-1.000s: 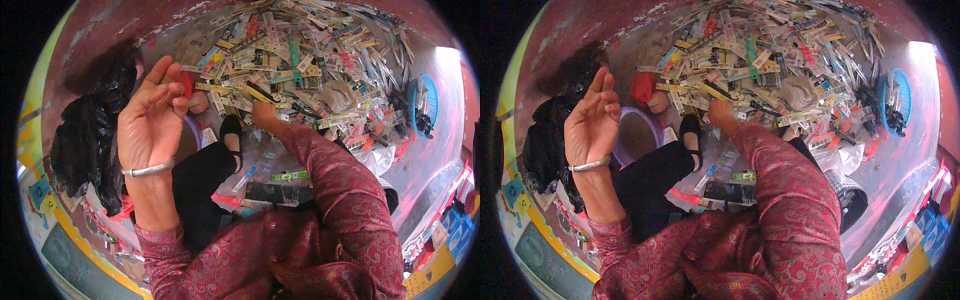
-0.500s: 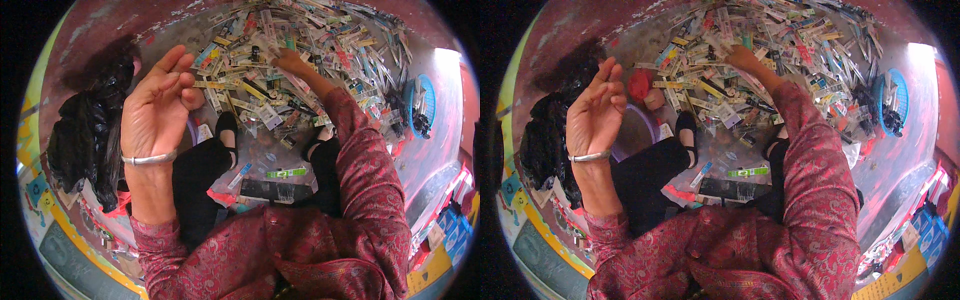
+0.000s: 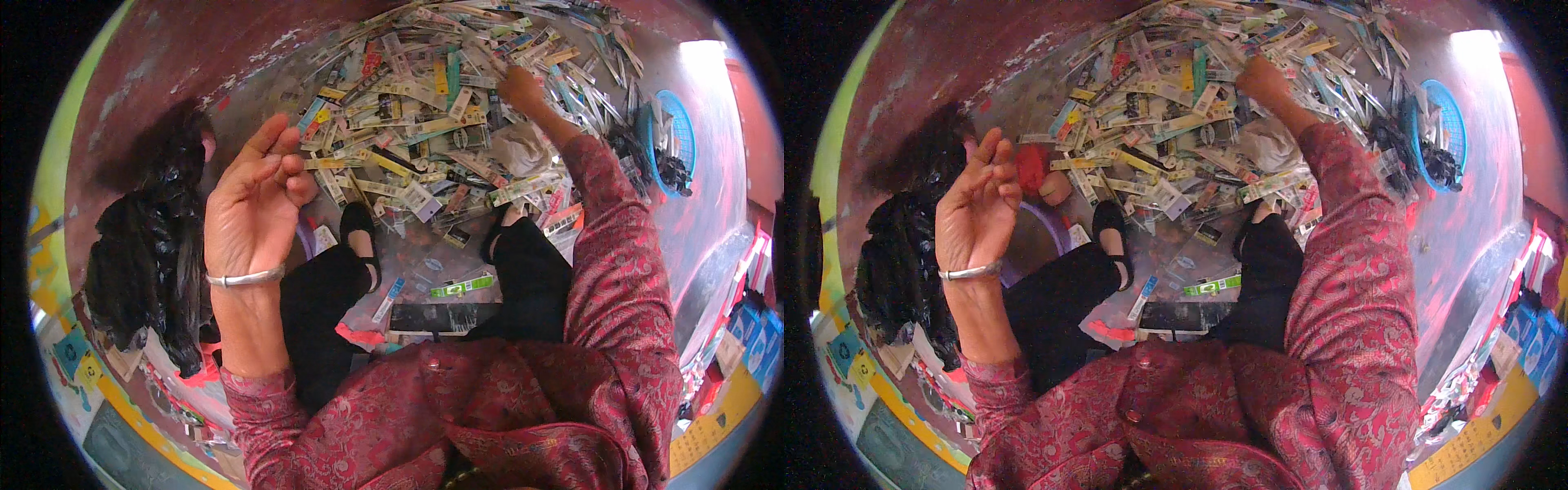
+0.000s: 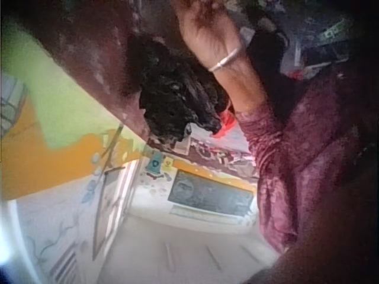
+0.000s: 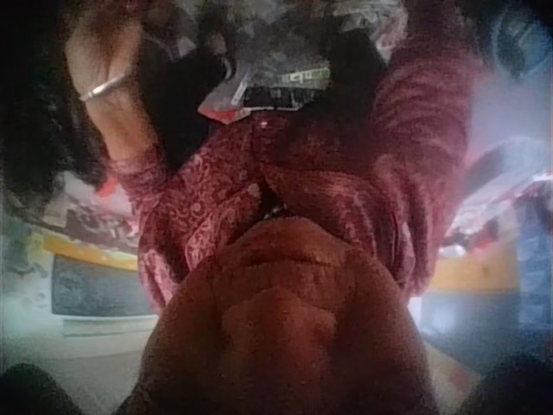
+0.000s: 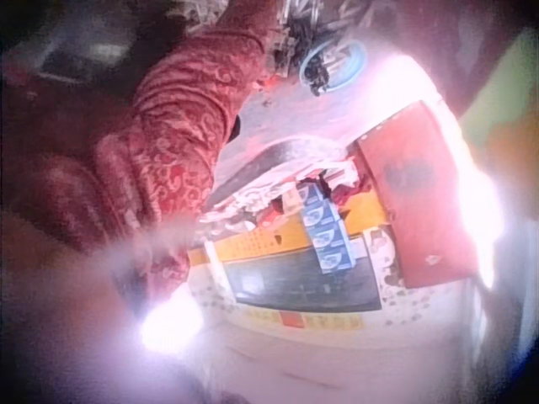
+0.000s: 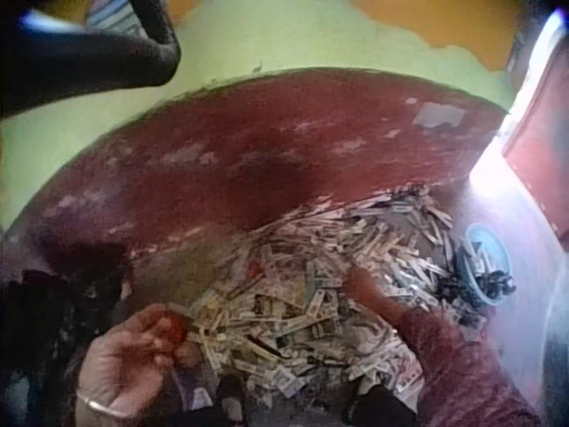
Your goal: The person sorts through a pile of plastic-wrapped items on the floor, handling them one by one and placing them into a basket or a clear bag.
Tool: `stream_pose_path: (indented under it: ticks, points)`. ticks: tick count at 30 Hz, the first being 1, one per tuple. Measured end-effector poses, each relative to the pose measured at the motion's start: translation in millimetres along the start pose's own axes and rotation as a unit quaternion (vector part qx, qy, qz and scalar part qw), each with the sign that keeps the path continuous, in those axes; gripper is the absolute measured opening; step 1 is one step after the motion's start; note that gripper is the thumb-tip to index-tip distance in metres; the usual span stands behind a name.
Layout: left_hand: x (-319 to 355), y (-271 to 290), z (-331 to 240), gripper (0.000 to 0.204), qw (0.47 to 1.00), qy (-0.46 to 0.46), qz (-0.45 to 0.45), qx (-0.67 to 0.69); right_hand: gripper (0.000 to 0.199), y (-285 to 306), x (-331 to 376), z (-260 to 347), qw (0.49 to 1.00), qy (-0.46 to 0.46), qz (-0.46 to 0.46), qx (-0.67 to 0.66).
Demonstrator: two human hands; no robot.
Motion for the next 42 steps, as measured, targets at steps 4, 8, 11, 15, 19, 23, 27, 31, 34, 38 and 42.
stream_pose_path:
  ticks: [4, 8, 11, 15, 19, 23, 27, 31, 34, 38, 42]
  points:
    - [-3, 0, 5, 0.037, 1.0, 0.006, 0.006, -0.001, 0.037, -22, 38, 78, 0.981, 0.163, -0.099, -0.02]
    - [-5, -6, 13, 0.036, 1.0, 0.007, 0.008, -0.015, 0.033, -77, 68, 135, 0.947, 0.312, -0.027, 0.072]
    - [-9, -6, 18, 0.035, 1.0, 0.009, -0.001, -0.014, 0.021, -111, 73, 143, 0.92, 0.35, 0.002, 0.176]
    - [-9, -7, 19, 0.035, 1.0, 0.003, -0.005, -0.018, 0.01, -131, 70, 125, 0.908, 0.338, -0.014, 0.248]
    - [-15, -7, 21, 0.034, 1.0, 0.013, 0.002, -0.02, 0.013, -135, 80, 108, 0.893, 0.354, 0.061, 0.271]
    - [-11, -7, 22, 0.033, 1.0, 0.017, -0.004, -0.017, 0.031, -94, 75, 62, 0.955, 0.237, 0.129, 0.126]
    - [-11, -6, 21, 0.032, 0.999, 0.012, -0.01, -0.028, 0.043, -48, 52, 21, 0.927, 0.373, 0.014, -0.023]
    - [-11, -3, 24, 0.033, 0.999, 0.013, -0.016, -0.026, 0.031, -36, 12, -27, 0.854, 0.026, 0.076, -0.514]
    - [-13, -5, 27, 0.032, 0.999, 0.02, -0.006, -0.031, 0.023, -32, -3, -19, 0.849, 0.028, 0.042, -0.527]
    - [-14, -7, 23, 0.032, 0.999, 0.033, 0.008, -0.005, 0.028, -52, -23, 13, 0.93, -0.014, 0.061, -0.363]
    - [-19, 4, 4, 0.031, 1.0, -0.017, 0.0, -0.019, 0.034, -64, -20, 43, 0.986, 0.005, 0.047, -0.158]
Point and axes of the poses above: each hand's wrist, its own x-axis away from the middle knuckle, its own y-axis out of the back of the hand, z = x × y, the point moved 8 cm from there along -x, towards the middle knuckle, and after that the axes turned 11 degrees about x, right-handed, at the moved point
